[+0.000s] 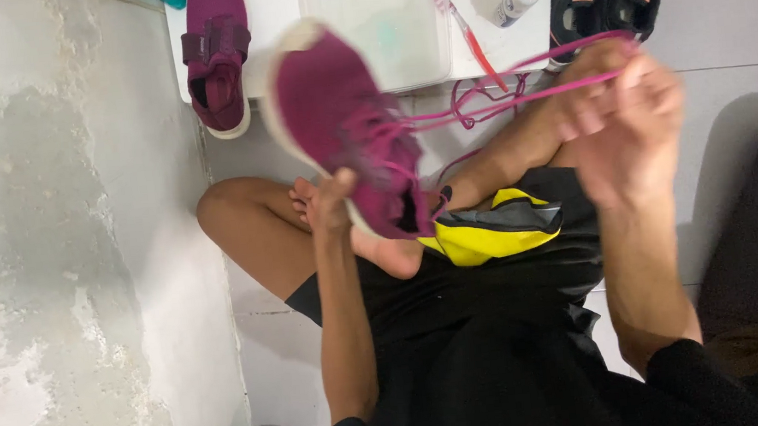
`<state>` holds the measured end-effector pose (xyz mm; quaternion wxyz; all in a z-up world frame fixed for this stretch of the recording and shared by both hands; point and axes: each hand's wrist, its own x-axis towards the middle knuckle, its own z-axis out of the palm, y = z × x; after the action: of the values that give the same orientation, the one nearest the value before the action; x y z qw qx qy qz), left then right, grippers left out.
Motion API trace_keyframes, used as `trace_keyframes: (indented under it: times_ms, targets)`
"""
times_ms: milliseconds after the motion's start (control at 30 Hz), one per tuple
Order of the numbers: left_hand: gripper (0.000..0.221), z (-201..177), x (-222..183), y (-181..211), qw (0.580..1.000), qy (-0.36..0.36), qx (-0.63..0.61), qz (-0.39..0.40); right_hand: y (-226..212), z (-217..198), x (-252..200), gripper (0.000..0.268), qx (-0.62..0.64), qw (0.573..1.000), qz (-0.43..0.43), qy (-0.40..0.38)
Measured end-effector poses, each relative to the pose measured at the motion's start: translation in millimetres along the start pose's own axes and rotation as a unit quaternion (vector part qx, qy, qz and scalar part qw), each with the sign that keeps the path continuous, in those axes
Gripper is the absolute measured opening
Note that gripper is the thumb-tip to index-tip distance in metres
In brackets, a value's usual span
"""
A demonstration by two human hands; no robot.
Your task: Removing the laces from a purple sneaker by pulling them through the eyelets while sitting on the floor.
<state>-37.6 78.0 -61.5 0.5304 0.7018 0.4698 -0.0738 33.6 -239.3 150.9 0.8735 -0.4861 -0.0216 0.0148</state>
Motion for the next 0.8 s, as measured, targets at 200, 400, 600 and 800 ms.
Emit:
trace_keyframes:
  times_ms: [200,400,600,800]
  targets:
    - [0.093,8.7,19.6,-15.2,0.951,-0.140,-0.257,0.101,38.7,-22.4,3.0,0.014,-0.158,0.985,0.038,0.055]
    - [0.140,16.2,15.8,-26.9,0.994,-0.087,-0.011,0.069,57.5,15.6,-23.4,0.027,-0.186,0.966,0.130,-0.124]
    - [0.092,12.9,-102.6,111.6,0.828,-0.326,-0.382,0.250,51.3,54.4,-15.1,0.023,-0.222,0.971,-0.003,-0.092]
    - [0.088,25.3,-59.8,53.6,0.819,-0.375,-0.288,0.325,61.2,56.8,-12.1,0.011,-0.273,0.961,-0.020,-0.046]
